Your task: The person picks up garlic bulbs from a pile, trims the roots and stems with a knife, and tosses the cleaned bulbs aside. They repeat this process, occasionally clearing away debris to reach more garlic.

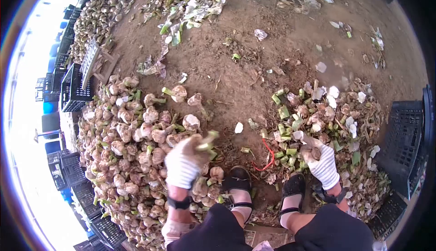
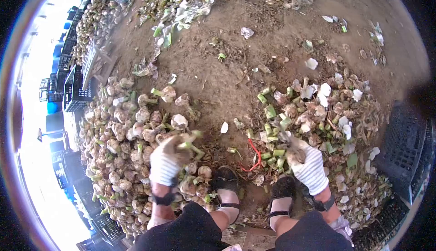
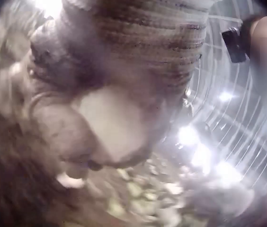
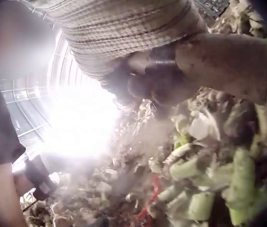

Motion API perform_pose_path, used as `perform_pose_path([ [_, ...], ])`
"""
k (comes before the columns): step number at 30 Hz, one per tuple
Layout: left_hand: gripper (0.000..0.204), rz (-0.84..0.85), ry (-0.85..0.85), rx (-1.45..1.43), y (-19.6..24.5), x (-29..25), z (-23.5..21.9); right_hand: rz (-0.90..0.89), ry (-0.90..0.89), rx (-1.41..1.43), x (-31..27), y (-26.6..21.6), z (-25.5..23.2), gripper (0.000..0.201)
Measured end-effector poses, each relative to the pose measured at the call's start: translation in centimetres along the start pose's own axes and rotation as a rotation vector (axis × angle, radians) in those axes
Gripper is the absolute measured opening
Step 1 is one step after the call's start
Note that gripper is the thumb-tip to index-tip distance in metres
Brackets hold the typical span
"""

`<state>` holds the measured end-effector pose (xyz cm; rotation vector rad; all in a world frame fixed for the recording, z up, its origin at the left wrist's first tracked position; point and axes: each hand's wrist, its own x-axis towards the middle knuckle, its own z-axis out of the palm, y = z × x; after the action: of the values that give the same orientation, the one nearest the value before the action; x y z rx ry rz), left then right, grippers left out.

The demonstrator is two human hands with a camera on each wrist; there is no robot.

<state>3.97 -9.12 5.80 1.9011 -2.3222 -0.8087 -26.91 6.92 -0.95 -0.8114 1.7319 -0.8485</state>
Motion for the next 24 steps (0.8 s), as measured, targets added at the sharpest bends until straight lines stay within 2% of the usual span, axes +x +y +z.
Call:
perform_pose_path([
  [1, 0.034, 0.081, 0.142, 0.391, -1.7, 0.2, -1.4, -0.100, 0.054, 0.021, -0.2, 0.6, 0.1, 0.038],
  [3, 0.039, 0.169, 0.387, 0.637, -3.1, 1.0, -1.8, -0.130, 0.085, -0.010, -0.6, 2.2, 0.2, 0.038],
  [4, 0.041, 0.176, 0.492, 0.487, -3.3, 2.4, -1.1, -0.148, 0.104, -0.028, -0.7, 2.8, 0.2, 0.038],
  [5, 0.042, 0.179, 0.593, 0.332, -3.6, 4.1, -0.1, 0.007, 0.064, 0.014, -0.9, 1.7, 0.2, 0.037],
  [6, 0.046, 0.254, 0.647, 0.172, -3.9, 6.5, 1.9, -0.024, 0.057, -0.064, -0.9, 1.2, 0.5, 0.036],
  [7, 0.052, 0.176, 0.573, 0.026, -4.4, 8.5, 4.2, -0.057, 0.056, -0.142, -1.0, 0.7, 0.7, 0.035],
  [9, 0.046, 0.079, 0.559, 0.438, -5.4, 10.9, 7.5, -0.084, 0.048, -0.206, -1.2, -0.1, 0.6, 0.033],
  [10, 0.043, 0.087, 0.562, 0.458, -4.9, 11.3, 8.4, -0.080, 0.046, -0.189, -1.2, -0.6, 0.7, 0.033],
  [12, 0.033, 0.272, 0.563, 0.288, -5.1, 10.4, 7.6, -0.030, 0.102, -0.179, -1.9, -0.9, -0.1, 0.033],
  [13, 0.035, 0.257, 0.500, 0.223, -6.1, 10.5, 7.3, -0.016, 0.108, -0.061, -2.2, -0.4, -0.4, 0.033],
  [14, 0.037, 0.092, 0.353, 0.221, -6.8, 10.7, 6.7, -0.012, 0.114, 0.062, -2.4, 0.2, -0.7, 0.034],
  [16, 0.041, -0.195, 0.011, 0.358, -7.9, 10.7, 5.6, 0.129, 0.051, 0.348, -3.0, 0.6, -1.8, 0.035],
  [17, 0.042, -0.082, 0.031, 0.517, -6.3, 9.7, 4.0, 0.173, 0.040, 0.429, -3.3, 1.4, -2.1, 0.034],
  [18, 0.044, 0.029, 0.062, 0.677, -6.4, 8.4, 3.6, 0.212, 0.024, 0.516, -3.3, 2.0, -2.3, 0.034],
  [19, 0.043, 0.106, 0.242, 0.673, -8.5, 7.7, 4.2, 0.176, 0.081, 0.678, -4.1, 0.1, -2.5, 0.032],
  [20, 0.042, 0.177, 0.423, 0.659, -10.1, 7.4, 5.0, 0.163, 0.073, 0.746, -4.6, 1.0, -2.5, 0.033],
  [22, 0.039, 0.054, 0.278, -0.980, -6.4, 4.9, 5.8, 0.145, 0.056, 0.803, -5.4, 1.7, -2.8, 0.039],
  [24, 0.041, 0.078, 0.285, -0.852, -4.8, 2.7, 6.5, 0.101, 0.130, 0.677, -6.1, 2.3, -2.7, 0.039],
])
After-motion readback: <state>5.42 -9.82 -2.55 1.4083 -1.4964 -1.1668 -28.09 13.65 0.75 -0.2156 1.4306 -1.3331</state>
